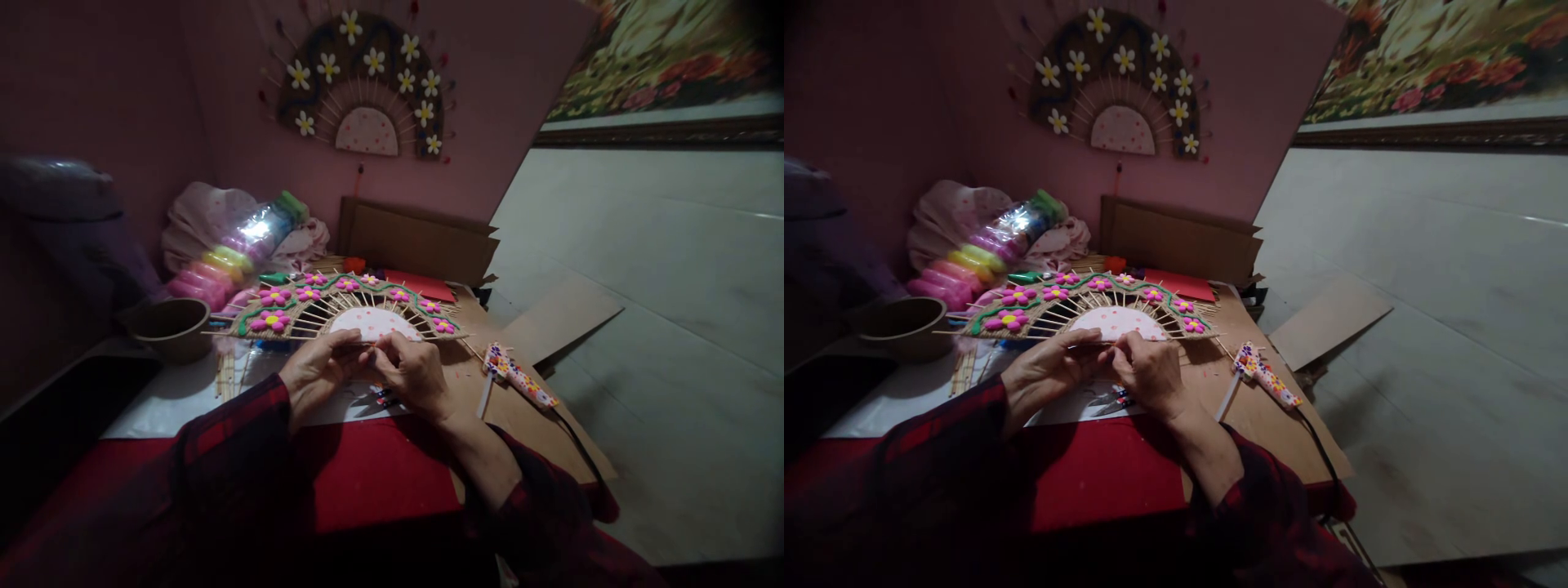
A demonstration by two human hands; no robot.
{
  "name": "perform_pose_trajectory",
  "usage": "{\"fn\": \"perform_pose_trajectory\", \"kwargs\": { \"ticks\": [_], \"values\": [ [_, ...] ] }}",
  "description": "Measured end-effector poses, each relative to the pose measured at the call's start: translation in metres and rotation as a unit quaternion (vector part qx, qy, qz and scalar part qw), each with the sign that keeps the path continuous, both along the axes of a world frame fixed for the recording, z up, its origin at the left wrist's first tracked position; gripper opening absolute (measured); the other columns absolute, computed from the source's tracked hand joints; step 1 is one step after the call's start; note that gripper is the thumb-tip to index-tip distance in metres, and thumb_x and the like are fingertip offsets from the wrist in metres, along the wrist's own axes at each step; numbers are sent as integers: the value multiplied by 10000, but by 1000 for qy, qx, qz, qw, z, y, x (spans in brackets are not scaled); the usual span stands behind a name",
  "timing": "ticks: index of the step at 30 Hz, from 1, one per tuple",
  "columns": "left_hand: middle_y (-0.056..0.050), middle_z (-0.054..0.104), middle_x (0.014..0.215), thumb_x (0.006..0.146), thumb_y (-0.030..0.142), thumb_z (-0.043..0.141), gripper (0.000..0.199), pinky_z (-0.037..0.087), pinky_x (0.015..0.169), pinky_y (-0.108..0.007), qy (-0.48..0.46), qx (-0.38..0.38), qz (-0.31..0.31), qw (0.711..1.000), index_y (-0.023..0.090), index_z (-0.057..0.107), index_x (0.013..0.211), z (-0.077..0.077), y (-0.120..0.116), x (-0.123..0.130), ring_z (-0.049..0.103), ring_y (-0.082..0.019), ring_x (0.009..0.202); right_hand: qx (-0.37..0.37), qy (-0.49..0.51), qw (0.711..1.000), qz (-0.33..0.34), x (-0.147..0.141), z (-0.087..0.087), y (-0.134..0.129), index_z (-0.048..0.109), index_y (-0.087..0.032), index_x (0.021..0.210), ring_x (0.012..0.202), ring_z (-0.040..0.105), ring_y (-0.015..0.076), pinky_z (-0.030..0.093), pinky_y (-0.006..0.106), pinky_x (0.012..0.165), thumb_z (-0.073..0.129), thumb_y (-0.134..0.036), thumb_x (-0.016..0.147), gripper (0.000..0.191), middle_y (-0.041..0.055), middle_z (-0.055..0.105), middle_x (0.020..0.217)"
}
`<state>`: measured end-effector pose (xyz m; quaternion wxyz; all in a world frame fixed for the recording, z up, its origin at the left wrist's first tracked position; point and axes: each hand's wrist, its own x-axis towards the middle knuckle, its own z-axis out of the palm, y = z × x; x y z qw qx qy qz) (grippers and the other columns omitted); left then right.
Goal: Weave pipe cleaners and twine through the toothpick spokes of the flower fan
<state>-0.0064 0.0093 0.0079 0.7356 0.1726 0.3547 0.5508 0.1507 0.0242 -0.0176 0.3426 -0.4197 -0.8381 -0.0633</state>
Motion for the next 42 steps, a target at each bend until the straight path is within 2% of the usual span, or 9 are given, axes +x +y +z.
{"fn": "perform_pose_trajectory", "kwargs": {
  "ticks": [4, 11, 18, 24, 27, 31, 37, 42],
  "values": [
    [-122, 690, 742, 775, 9, 551, 99, 563, 645, -233, -2, 16, -7, 1000, 51, 641, 772, -4, 2, -2, 664, -165, 683, 11, -4, 1000, 10, -1, 0, -1, 635, -160, 851, 556, 621, 151, 349, 244, 543, 528, -263, 849, 148, 16, 686, 658],
    [-112, 686, 744, 783, 11, 546, 111, 571, 660, -242, -25, 29, -6, 999, 63, 643, 764, -10, 8, -4, 661, -162, 694, -28, -12, 999, 21, 0, 2, -2, 615, -168, 885, 583, 619, 153, 359, 241, 561, 498, -260, 876, 149, 25, 689, 702],
    [-74, 659, 706, 746, -26, 567, 126, 578, 705, -249, -35, 24, 22, 999, 88, 619, 744, -9, 9, -4, 662, -162, 719, -62, 52, 996, 41, -2, 1, 2, 626, -162, 820, 516, 538, 128, 356, 227, 537, 518, -230, 840, 128, 5, 623, 602],
    [-93, 669, 748, 751, -26, 549, 141, 582, 686, -240, -36, 26, 36, 998, 76, 626, 810, -4, 6, -3, 666, -175, 739, -114, 123, 985, 50, -4, 3, -2, 657, -170, 813, 492, 486, 103, 342, 206, 514, 539, -229, 827, 133, -15, 595, 572],
    [-124, 683, 841, 749, -23, 555, 162, 583, 692, -242, -38, 30, 19, 999, 64, 625, 866, -4, 7, -4, 667, -185, 775, -103, 133, 985, 32, -3, 6, -5, 671, -177, 773, 506, 496, 101, 347, 204, 525, 533, -273, 845, 183, -5, 613, 589],
    [-167, 678, 940, 758, -10, 557, 194, 582, 665, -224, -39, 24, -1, 999, 44, 620, 933, -3, 7, -5, 667, -188, 787, -53, 146, 988, -14, 0, 9, -5, 628, -167, 645, 492, 476, 101, 332, 213, 512, 493, -344, 874, 319, 3, 573, 540],
    [-133, 683, 943, 741, -24, 568, 278, 590, 670, -238, -37, 44, -1, 998, 80, 630, 992, -3, 8, -6, 668, -191, 798, -43, 186, 981, -23, 2, 9, -3, 624, -177, 769, 530, 530, 108, 375, 211, 547, 491, -336, 873, 232, -3, 601, 600],
    [-145, 674, 948, 741, -19, 569, 258, 594, 653, -236, -25, 12, 3, 1000, 84, 627, 971, 0, 7, -6, 665, -197, 791, -47, 196, 977, -69, 24, 32, -13, 632, -182, 812, 547, 544, 116, 384, 217, 546, 471, -348, 880, 240, -2, 612, 612]
  ]
}}
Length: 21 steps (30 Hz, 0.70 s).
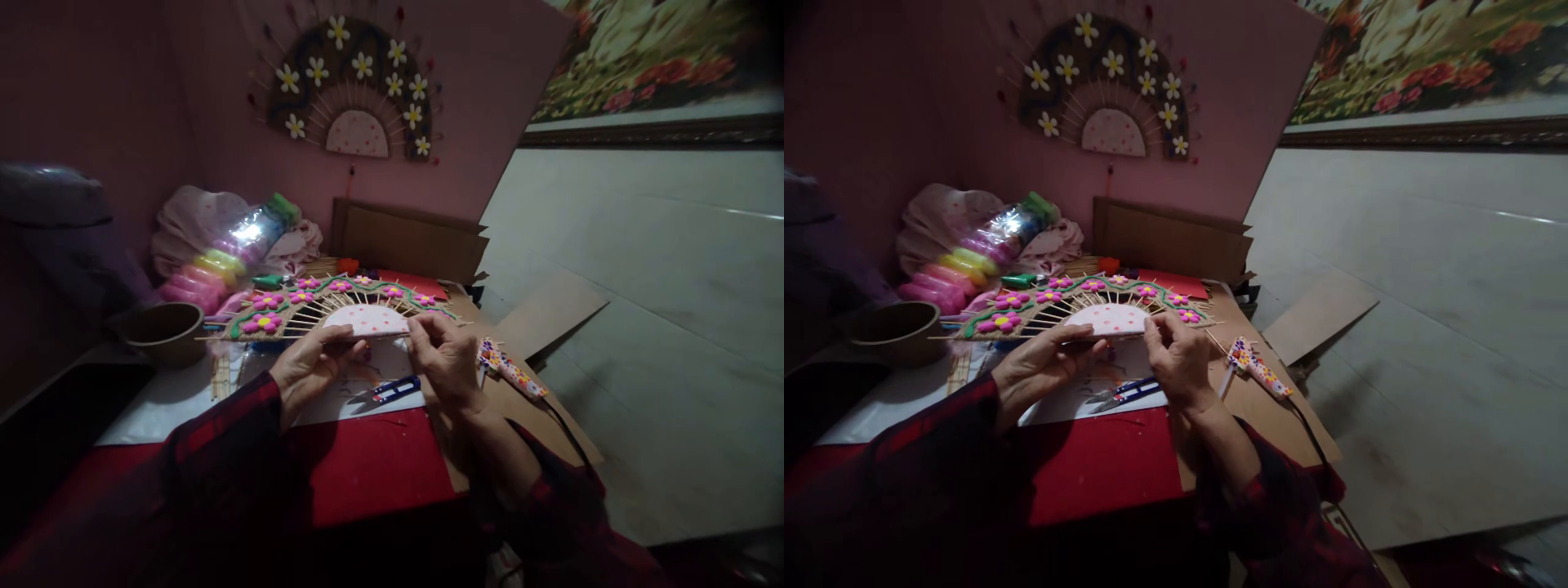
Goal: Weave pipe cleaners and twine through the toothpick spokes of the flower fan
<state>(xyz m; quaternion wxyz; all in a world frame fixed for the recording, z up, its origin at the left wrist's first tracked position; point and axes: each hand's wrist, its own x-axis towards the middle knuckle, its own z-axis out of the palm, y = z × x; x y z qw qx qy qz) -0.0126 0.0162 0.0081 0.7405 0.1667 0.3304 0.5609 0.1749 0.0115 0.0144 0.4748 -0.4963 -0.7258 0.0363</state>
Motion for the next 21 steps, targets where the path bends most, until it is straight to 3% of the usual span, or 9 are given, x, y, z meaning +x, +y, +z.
{"fn": "perform_pose_trajectory", "kwargs": {
  "ticks": [3, 5, 8, 11, 15, 21],
  "values": [
    [-146, 663, 977, 752, -22, 551, 265, 597, 651, -243, 6, -13, 4, 1000, 89, 612, 985, 4, -2, 1, 659, -191, 792, -16, -78, 994, -76, 38, 19, -6, 660, -187, 787, 597, 564, 136, 385, 232, 564, 482, -294, 843, 215, 19, 643, 661],
    [-152, 657, 998, 760, -23, 540, 264, 598, 649, -246, 10, -12, -1, 1000, 87, 604, 991, 5, -2, 1, 656, -186, 790, -64, -162, 976, -128, 71, 25, -8, 683, -194, 825, 658, 583, 153, 391, 247, 596, 485, -235, 796, 204, 42, 679, 793],
    [-155, 656, 988, 765, -17, 541, 219, 596, 638, -237, 25, -11, -9, 1000, 81, 604, 951, 6, -2, 1, 652, -180, 773, -176, -268, 932, -169, 119, 18, -5, 683, -190, 910, 780, 598, 200, 398, 272, 645, 497, -243, 772, 237, 80, 677, 938],
    [-139, 661, 917, 755, -24, 546, 190, 594, 625, -231, 38, 2, -2, 999, 84, 609, 898, 4, -2, 2, 651, -174, 735, -233, -306, 914, -125, 151, 0, -1, 661, -190, 924, 779, 584, 200, 391, 263, 646, 516, -200, 740, 235, 72, 673, 885],
    [-132, 663, 897, 736, -37, 555, 221, 593, 602, -230, 48, 18, -8, 999, 92, 621, 903, 5, -2, 2, 654, -175, 714, -244, -294, 914, -140, 161, -20, 4, 605, -185, 1046, 845, 580, 215, 390, 270, 686, 525, -130, 696, 363, 86, 658, 974],
    [-131, 663, 952, 725, -55, 547, 240, 597, 638, -246, 55, 5, 12, 998, 91, 621, 901, 9, -4, 3, 656, -182, 759, -231, -270, 914, -193, 155, -31, 14, 524, -111, 1144, 977, 558, 285, 392, 322, 756, 541, -166, 711, 436, 178, 607, 1108]
  ]
}}
